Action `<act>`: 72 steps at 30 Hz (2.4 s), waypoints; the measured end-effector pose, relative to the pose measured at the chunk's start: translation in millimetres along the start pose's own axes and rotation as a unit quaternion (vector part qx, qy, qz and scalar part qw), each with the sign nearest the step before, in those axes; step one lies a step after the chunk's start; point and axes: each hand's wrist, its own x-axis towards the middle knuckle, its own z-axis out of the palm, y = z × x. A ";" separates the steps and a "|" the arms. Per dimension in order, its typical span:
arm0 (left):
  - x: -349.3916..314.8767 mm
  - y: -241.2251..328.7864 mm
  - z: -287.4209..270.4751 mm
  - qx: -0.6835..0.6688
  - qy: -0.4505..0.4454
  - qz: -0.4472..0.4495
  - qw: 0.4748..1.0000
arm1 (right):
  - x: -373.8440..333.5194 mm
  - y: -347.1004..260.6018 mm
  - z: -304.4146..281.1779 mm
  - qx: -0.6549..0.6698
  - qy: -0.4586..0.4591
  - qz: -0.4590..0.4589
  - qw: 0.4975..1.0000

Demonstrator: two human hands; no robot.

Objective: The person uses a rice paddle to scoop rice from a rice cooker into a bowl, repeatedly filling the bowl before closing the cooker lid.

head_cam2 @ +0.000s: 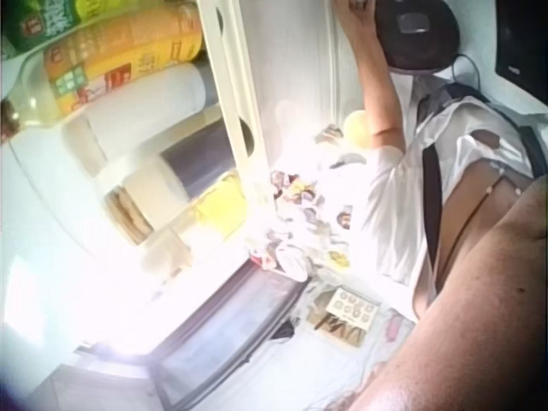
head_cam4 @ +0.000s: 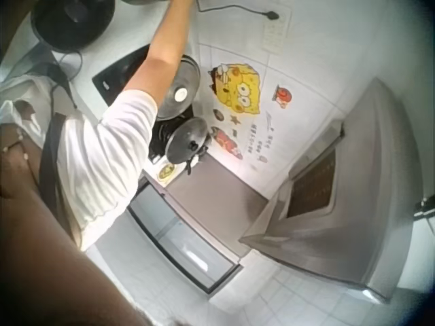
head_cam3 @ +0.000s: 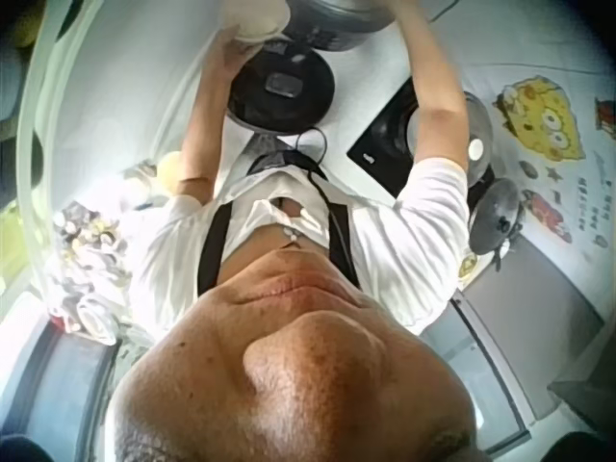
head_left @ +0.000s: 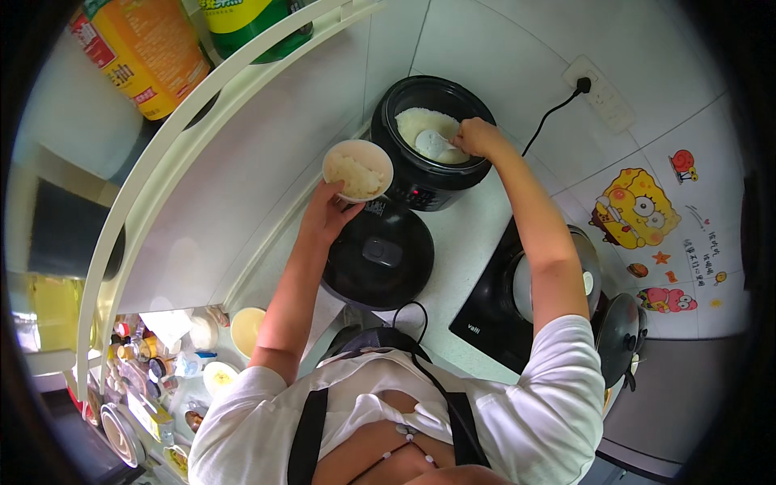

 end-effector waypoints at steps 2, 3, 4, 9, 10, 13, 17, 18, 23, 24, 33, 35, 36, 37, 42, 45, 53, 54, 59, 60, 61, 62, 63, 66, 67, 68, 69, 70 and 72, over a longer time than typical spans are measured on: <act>0.4 0.5 -0.7 -0.002 0.003 -0.005 1.000 | 8.6 -3.2 4.9 0.009 -0.041 -0.020 0.999; -0.1 0.9 0.5 -0.004 0.004 -0.006 1.000 | 12.0 -4.4 5.6 0.011 -0.060 -0.032 0.998; -0.5 1.3 1.6 -0.006 0.005 -0.007 1.000 | 17.1 -2.9 10.8 0.017 -0.056 -0.043 0.997; -4.9 3.2 4.8 -0.015 -0.016 -0.001 1.000 | 26.2 -3.8 25.0 0.107 -0.108 -0.020 0.988; -4.9 3.8 6.2 -0.015 -0.014 0.000 1.000 | 26.6 -4.6 22.4 0.125 -0.119 -0.020 0.985; 4.4 0.6 -0.2 -0.015 -0.003 -0.012 1.000 | 30.1 -7.1 13.9 0.176 -0.160 -0.005 0.971; 6.0 -2.4 0.2 0.016 -0.014 -0.022 1.000 | 31.2 0.1 5.6 0.242 -0.250 0.046 0.936; 4.4 -2.3 1.1 0.017 -0.013 -0.021 1.000 | 30.1 1.4 4.3 0.265 -0.272 0.055 0.924; 9.1 -2.7 -9.1 0.013 -0.028 -0.016 0.999 | 15.2 4.0 -7.4 0.326 -0.271 0.020 0.905; 6.7 -1.9 -6.0 0.015 -0.020 -0.016 1.000 | 9.6 3.2 -7.6 0.329 -0.257 0.015 0.909; -1.6 5.1 14.0 0.038 -0.013 -0.037 0.999 | -11.1 23.6 9.0 0.459 -0.252 0.086 0.848; -4.2 7.4 22.7 0.035 -0.008 -0.031 0.999 | -13.9 25.6 8.2 0.476 -0.258 0.076 0.837; -6.5 7.9 26.9 0.034 -0.002 -0.023 0.999 | -15.2 25.8 9.4 0.484 -0.257 0.073 0.833; -7.7 8.3 29.6 0.033 0.004 -0.014 0.999 | -16.0 26.1 10.0 0.492 -0.257 0.071 0.828; -3.5 7.9 30.3 0.030 0.004 -0.008 1.000 | -19.5 26.1 12.2 0.546 -0.259 0.116 0.788; -3.3 6.6 30.2 0.029 0.007 -0.004 1.000 | -18.5 24.5 14.6 0.576 -0.249 0.126 0.768; -4.6 8.1 32.2 0.031 -0.011 -0.016 0.999 | -31.5 18.1 21.3 0.555 -0.113 0.126 0.815; -5.1 7.6 32.1 0.035 -0.013 -0.022 0.999 | -35.8 19.8 20.4 0.549 -0.092 0.125 0.821; -11.7 6.1 40.5 0.051 -0.022 -0.028 0.998 | -67.9 20.2 -4.8 0.526 -0.013 0.084 0.846; -12.1 5.3 40.3 0.051 -0.027 -0.025 0.998 | -79.0 10.2 -14.9 0.505 0.012 0.078 0.859; -12.8 4.2 40.3 0.052 -0.032 -0.023 0.998 | -86.0 4.0 -20.2 0.493 0.019 0.062 0.868; -13.8 3.6 41.2 0.054 -0.034 -0.022 0.998 | -91.4 -1.0 -24.1 0.480 0.027 0.045 0.876; -14.6 3.5 42.9 0.057 -0.036 -0.021 0.997 | -95.9 -6.0 -25.4 0.469 0.035 0.029 0.882; -20.5 3.2 47.8 0.064 -0.044 -0.020 0.997 | -108.2 -28.6 -21.3 0.355 0.108 -0.030 0.928; -22.2 2.7 49.0 0.066 -0.047 -0.021 0.996 | -110.8 -34.7 -15.3 0.275 0.182 -0.072 0.941; -22.8 1.6 49.0 0.062 -0.047 -0.019 0.997 | -112.2 -40.5 -6.6 0.193 0.253 -0.114 0.941; -23.5 1.5 48.1 0.057 -0.046 -0.016 0.997 | -114.7 -48.9 -0.1 0.108 0.321 -0.156 0.928; -23.5 1.5 47.7 0.053 -0.045 -0.013 0.997 | -123.1 -60.5 0.1 0.018 0.333 -0.145 0.932; -25.8 2.9 48.6 0.050 -0.036 -0.012 0.998 | -129.0 -70.8 5.8 -0.027 0.353 -0.159 0.921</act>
